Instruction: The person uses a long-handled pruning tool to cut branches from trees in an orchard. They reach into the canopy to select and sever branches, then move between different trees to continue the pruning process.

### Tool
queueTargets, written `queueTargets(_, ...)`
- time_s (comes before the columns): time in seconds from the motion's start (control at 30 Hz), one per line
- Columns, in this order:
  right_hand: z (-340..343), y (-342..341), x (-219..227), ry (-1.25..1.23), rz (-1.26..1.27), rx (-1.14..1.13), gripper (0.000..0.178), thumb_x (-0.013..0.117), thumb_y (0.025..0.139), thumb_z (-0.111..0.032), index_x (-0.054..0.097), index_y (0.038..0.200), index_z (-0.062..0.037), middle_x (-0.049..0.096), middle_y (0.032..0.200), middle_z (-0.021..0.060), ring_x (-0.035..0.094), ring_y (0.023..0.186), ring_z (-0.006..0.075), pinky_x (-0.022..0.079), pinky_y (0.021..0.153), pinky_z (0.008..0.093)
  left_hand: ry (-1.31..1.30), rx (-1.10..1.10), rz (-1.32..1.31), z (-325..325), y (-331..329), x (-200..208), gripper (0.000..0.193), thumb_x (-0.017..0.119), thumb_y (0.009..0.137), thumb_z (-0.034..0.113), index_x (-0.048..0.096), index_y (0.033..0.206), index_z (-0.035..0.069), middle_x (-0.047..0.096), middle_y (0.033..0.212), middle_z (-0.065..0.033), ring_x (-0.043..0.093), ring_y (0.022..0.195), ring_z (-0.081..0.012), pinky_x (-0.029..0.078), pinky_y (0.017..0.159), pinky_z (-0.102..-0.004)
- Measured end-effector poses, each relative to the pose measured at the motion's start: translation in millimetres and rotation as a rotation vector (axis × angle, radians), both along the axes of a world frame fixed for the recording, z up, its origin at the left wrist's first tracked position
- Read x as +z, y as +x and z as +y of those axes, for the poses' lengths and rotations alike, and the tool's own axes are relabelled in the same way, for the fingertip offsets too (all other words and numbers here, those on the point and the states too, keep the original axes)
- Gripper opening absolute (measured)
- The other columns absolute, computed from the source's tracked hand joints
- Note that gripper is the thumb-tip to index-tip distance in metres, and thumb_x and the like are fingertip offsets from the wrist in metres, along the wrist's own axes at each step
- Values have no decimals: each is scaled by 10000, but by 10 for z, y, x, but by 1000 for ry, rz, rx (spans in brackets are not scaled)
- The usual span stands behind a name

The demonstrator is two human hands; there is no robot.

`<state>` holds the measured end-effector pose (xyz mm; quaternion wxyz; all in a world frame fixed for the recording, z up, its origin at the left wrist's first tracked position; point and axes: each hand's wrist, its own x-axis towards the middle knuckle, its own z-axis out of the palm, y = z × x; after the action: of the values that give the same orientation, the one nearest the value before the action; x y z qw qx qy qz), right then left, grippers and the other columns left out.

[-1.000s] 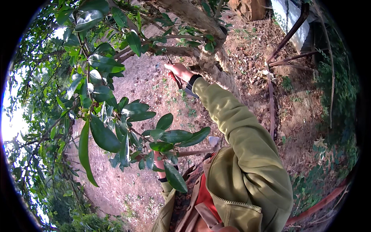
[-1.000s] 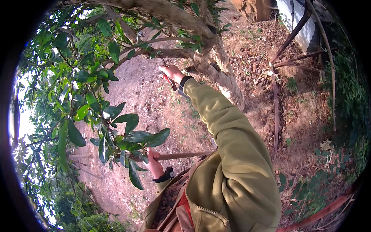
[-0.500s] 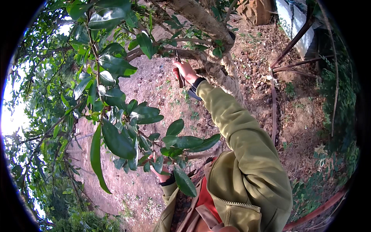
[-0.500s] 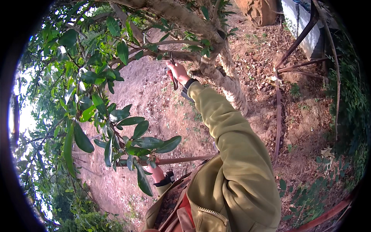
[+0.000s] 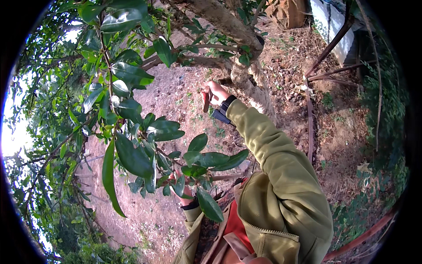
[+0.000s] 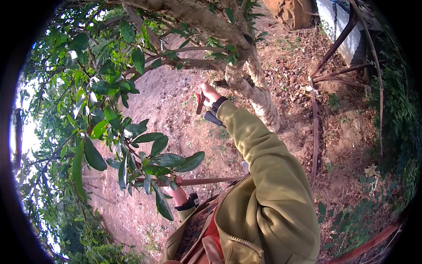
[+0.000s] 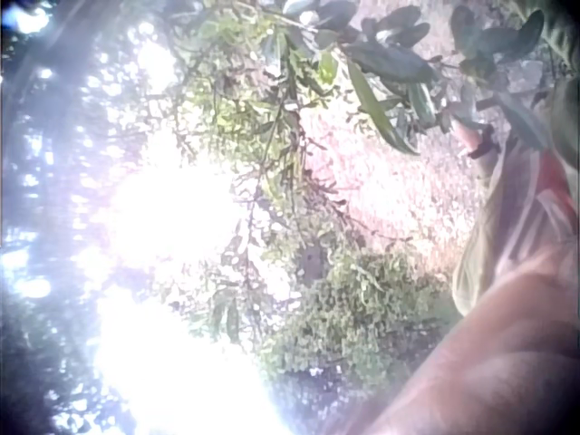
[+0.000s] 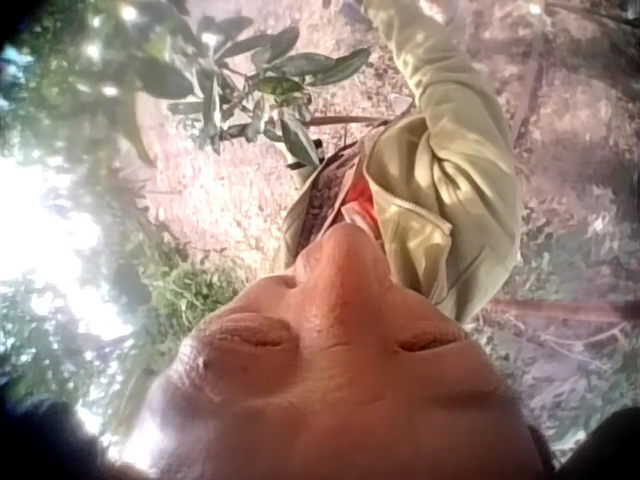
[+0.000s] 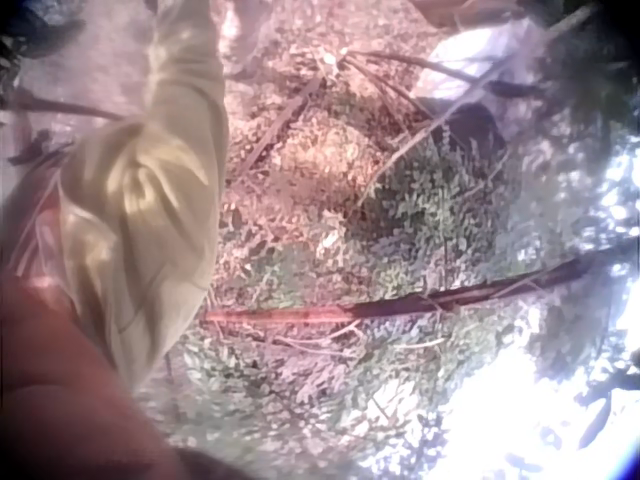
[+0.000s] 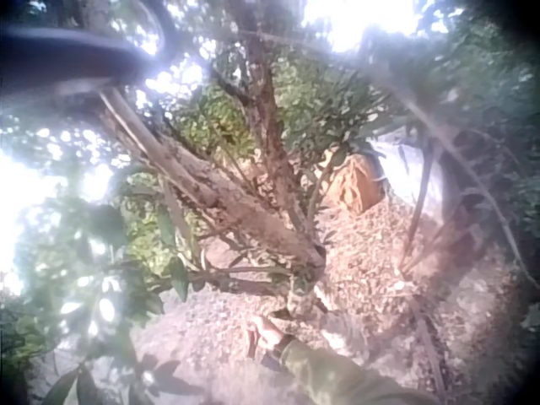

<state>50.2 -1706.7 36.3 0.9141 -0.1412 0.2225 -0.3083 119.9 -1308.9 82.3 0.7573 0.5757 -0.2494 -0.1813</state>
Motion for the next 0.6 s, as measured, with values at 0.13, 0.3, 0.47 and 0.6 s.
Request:
queueTargets(0.13, 343, -153, 275, 172, -66, -15, 370, 661, 822, -272, 418, 996, -54, 467, 951, 118, 560, 780, 287, 519, 684, 473, 79, 31, -21, 44, -2, -31, 144, 656, 920, 173, 580, 971, 62, 531, 728, 26, 495, 609, -74, 415, 558, -244)
queueTargets(0.3, 429, -305, 34, 239, -320, 78, 646, 730, 796, -278, 356, 1175, 88, 529, 1072, 257, 568, 1000, 365, 474, 900, 517, 157, -26, 137, 61, 160, -304, 118, 597, 948, 160, 623, 950, 45, 541, 774, 7, 513, 668, -95, 433, 572, -277)
queueTargets(0.47, 836, -684, 344, -50, -378, 253, 381, 655, 852, -275, 440, 1052, -31, 523, 1062, 222, 583, 964, 356, 477, 861, 573, 92, -39, 89, 12, 296, -460, 31, 615, 849, 33, 586, 846, 44, 576, 760, 3, 526, 662, -76, 419, 573, -239)
queueTargets(0.6, 1018, -681, 179, 32, -344, 256, 308, 616, 872, -258, 495, 1015, -13, 565, 1002, 204, 599, 910, 334, 497, 817, 525, 76, 35, 28, -118, 21, -85, 108, 625, 854, 54, 584, 754, 65, 536, 641, 36, 471, 545, -51, 376, 502, -224)
